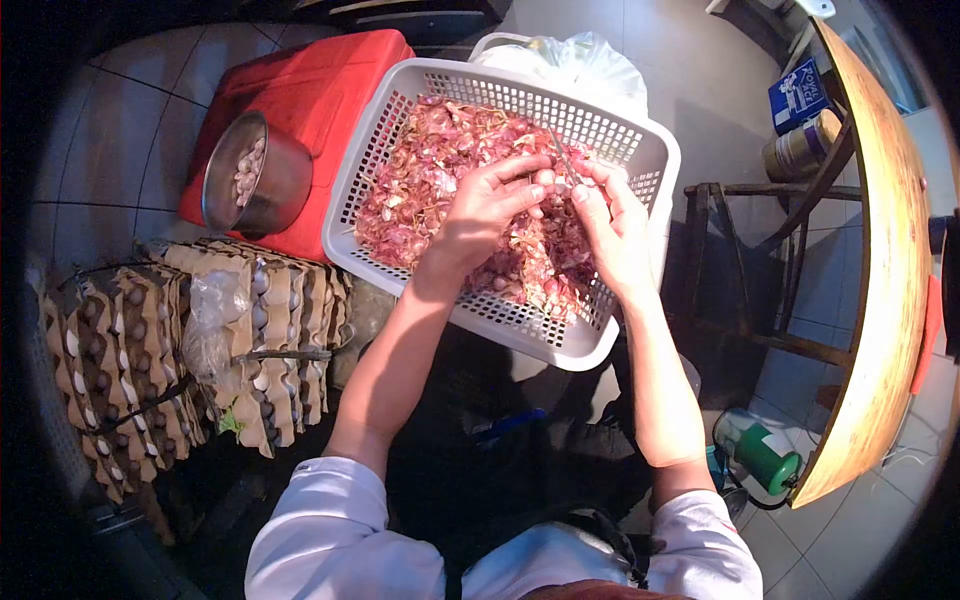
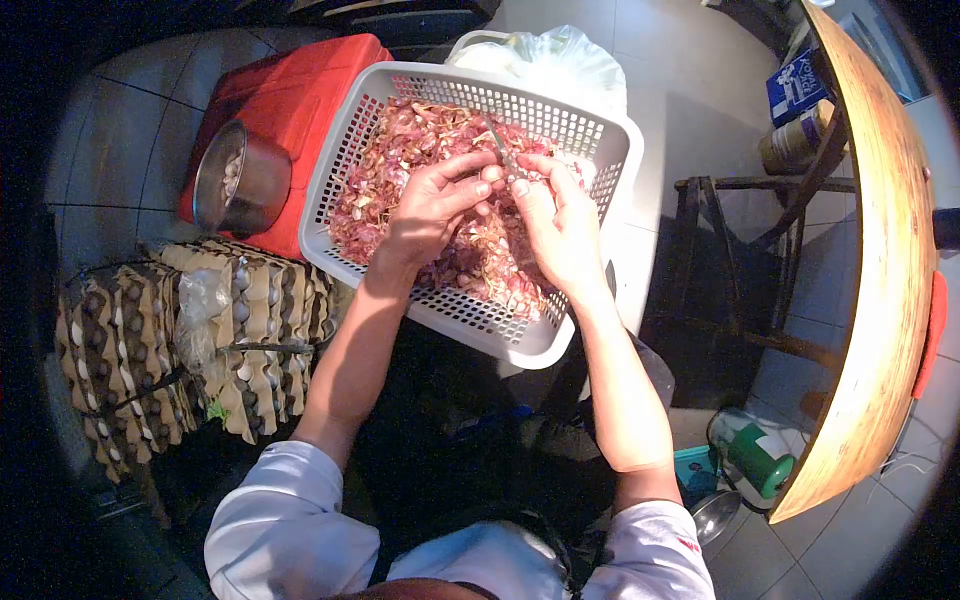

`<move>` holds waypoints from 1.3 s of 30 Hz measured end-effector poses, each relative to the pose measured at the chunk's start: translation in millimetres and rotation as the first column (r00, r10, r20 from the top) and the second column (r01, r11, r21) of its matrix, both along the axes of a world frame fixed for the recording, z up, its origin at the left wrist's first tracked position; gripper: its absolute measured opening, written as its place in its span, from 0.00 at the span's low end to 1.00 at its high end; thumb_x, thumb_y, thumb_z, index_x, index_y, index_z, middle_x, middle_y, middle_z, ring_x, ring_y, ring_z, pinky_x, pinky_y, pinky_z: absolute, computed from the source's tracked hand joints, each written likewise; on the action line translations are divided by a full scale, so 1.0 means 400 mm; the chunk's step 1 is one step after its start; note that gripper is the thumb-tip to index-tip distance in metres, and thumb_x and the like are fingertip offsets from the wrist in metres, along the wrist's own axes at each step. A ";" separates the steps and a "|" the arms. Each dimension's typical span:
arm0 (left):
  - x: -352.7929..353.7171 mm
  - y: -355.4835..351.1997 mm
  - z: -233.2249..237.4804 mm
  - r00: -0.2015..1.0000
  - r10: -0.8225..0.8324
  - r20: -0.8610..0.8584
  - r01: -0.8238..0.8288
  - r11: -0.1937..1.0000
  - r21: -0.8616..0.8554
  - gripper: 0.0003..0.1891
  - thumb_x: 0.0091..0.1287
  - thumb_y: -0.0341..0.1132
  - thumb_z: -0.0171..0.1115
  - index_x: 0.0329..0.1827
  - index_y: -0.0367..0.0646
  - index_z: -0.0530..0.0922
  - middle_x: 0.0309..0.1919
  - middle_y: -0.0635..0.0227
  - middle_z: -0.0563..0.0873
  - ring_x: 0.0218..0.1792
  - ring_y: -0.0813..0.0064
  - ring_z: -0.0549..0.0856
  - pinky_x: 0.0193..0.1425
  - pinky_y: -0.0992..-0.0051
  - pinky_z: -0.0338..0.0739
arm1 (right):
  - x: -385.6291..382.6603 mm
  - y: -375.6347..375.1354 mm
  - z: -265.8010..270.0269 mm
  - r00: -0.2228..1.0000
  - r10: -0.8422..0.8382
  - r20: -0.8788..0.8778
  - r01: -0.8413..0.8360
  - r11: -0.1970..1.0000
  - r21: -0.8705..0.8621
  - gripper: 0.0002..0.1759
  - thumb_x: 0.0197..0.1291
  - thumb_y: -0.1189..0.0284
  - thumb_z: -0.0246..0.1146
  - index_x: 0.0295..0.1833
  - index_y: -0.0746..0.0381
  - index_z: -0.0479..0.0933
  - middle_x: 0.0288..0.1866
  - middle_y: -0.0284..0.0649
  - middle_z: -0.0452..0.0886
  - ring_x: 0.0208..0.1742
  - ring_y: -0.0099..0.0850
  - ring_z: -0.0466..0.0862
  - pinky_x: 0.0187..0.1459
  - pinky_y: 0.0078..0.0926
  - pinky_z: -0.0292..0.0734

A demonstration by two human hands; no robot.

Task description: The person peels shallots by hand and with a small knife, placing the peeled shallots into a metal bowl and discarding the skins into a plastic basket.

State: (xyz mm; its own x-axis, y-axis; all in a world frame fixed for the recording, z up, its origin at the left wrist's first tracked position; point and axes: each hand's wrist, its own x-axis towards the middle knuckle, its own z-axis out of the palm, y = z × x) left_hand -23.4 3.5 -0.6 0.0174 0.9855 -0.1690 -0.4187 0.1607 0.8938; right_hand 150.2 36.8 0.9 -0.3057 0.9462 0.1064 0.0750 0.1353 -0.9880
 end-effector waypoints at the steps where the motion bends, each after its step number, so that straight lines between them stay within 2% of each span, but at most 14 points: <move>1: -0.003 -0.001 -0.002 1.000 -0.012 0.024 0.012 1.000 0.007 0.20 0.69 0.27 0.60 0.62 0.28 0.72 0.45 0.64 0.84 0.43 0.79 0.83 0.41 0.84 0.77 | 0.000 0.000 -0.001 1.000 -0.003 -0.003 0.003 1.000 -0.014 0.17 0.66 0.68 0.61 0.57 0.66 0.76 0.47 0.45 0.83 0.50 0.30 0.81 0.54 0.29 0.74; 5: 0.006 -0.001 0.019 0.998 -0.032 0.045 0.033 0.999 -0.021 0.20 0.69 0.25 0.59 0.63 0.29 0.70 0.46 0.65 0.84 0.43 0.81 0.82 0.42 0.84 0.77 | 0.001 0.001 0.007 1.000 -0.012 -0.026 0.010 0.997 -0.074 0.18 0.66 0.68 0.61 0.57 0.67 0.76 0.48 0.46 0.83 0.50 0.32 0.81 0.55 0.29 0.73; 10: 0.007 -0.003 0.014 0.998 -0.039 0.055 0.038 0.999 0.018 0.20 0.69 0.26 0.59 0.63 0.30 0.70 0.45 0.66 0.83 0.41 0.82 0.81 0.42 0.84 0.76 | 0.003 0.003 0.000 0.999 -0.016 -0.050 0.012 0.998 -0.068 0.18 0.66 0.69 0.60 0.57 0.68 0.75 0.49 0.47 0.82 0.51 0.30 0.81 0.55 0.28 0.73; 16: -0.002 0.001 0.016 0.998 0.018 0.052 -0.018 1.000 0.013 0.20 0.70 0.25 0.58 0.63 0.31 0.71 0.45 0.66 0.84 0.42 0.81 0.83 0.43 0.83 0.78 | 0.004 0.002 0.005 0.999 -0.019 -0.030 0.016 0.996 -0.089 0.17 0.66 0.70 0.60 0.57 0.68 0.75 0.48 0.45 0.82 0.51 0.30 0.80 0.55 0.27 0.73; 23: -0.001 0.002 0.010 0.997 0.039 0.065 -0.044 0.996 0.080 0.15 0.71 0.25 0.57 0.59 0.31 0.73 0.44 0.65 0.82 0.41 0.80 0.83 0.41 0.82 0.79 | 0.003 0.001 0.008 0.999 0.016 -0.047 -0.021 0.993 -0.120 0.18 0.66 0.70 0.60 0.57 0.68 0.75 0.48 0.43 0.82 0.49 0.29 0.80 0.55 0.26 0.73; 26: 0.000 0.002 0.018 0.999 0.046 0.027 -0.048 0.996 0.071 0.14 0.71 0.25 0.57 0.58 0.32 0.73 0.43 0.66 0.82 0.39 0.80 0.82 0.41 0.82 0.79 | -0.002 -0.002 0.009 0.998 0.041 -0.057 -0.042 0.999 -0.012 0.19 0.66 0.70 0.61 0.59 0.66 0.74 0.47 0.43 0.82 0.48 0.28 0.81 0.53 0.26 0.74; 28: 0.006 0.001 0.024 0.998 0.060 0.003 -0.060 0.996 0.066 0.14 0.71 0.25 0.57 0.57 0.32 0.73 0.43 0.66 0.82 0.38 0.81 0.82 0.41 0.83 0.79 | 0.000 -0.011 0.033 0.998 0.068 -0.002 -0.068 0.998 0.003 0.19 0.66 0.69 0.61 0.60 0.65 0.74 0.47 0.43 0.83 0.47 0.29 0.81 0.53 0.27 0.74; 31: -0.001 0.003 0.004 1.000 -0.009 0.006 0.009 0.990 0.138 0.12 0.71 0.26 0.57 0.56 0.33 0.73 0.42 0.66 0.83 0.38 0.81 0.82 0.40 0.83 0.79 | 0.000 -0.018 0.040 0.992 0.118 0.040 -0.120 0.992 0.041 0.20 0.66 0.69 0.61 0.61 0.63 0.72 0.46 0.45 0.83 0.47 0.30 0.82 0.52 0.29 0.75; 34: 0.020 -0.005 0.019 0.996 0.059 0.065 -0.063 0.995 0.072 0.10 0.70 0.28 0.59 0.51 0.36 0.76 0.41 0.67 0.84 0.37 0.82 0.82 0.40 0.82 0.77 | -0.004 -0.025 0.052 0.988 0.145 0.044 -0.147 0.988 0.042 0.21 0.66 0.69 0.61 0.62 0.63 0.71 0.45 0.47 0.84 0.47 0.32 0.84 0.52 0.31 0.75; 39: 0.017 -0.009 0.020 0.994 0.019 0.108 -0.025 0.998 0.056 0.10 0.69 0.28 0.59 0.51 0.35 0.76 0.39 0.66 0.84 0.35 0.80 0.82 0.40 0.81 0.78 | 0.000 -0.021 0.051 0.982 0.139 0.126 -0.156 0.979 0.133 0.21 0.66 0.70 0.60 0.62 0.63 0.71 0.39 0.46 0.84 0.43 0.32 0.85 0.49 0.30 0.76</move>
State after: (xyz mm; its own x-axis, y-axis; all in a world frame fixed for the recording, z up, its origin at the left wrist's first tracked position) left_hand -16.5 -0.1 7.5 0.0109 0.9938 -0.1105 -0.5152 0.1003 0.8512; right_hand 150.3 28.4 21.5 -0.4589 0.8675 0.1922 0.1557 0.2915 -0.9438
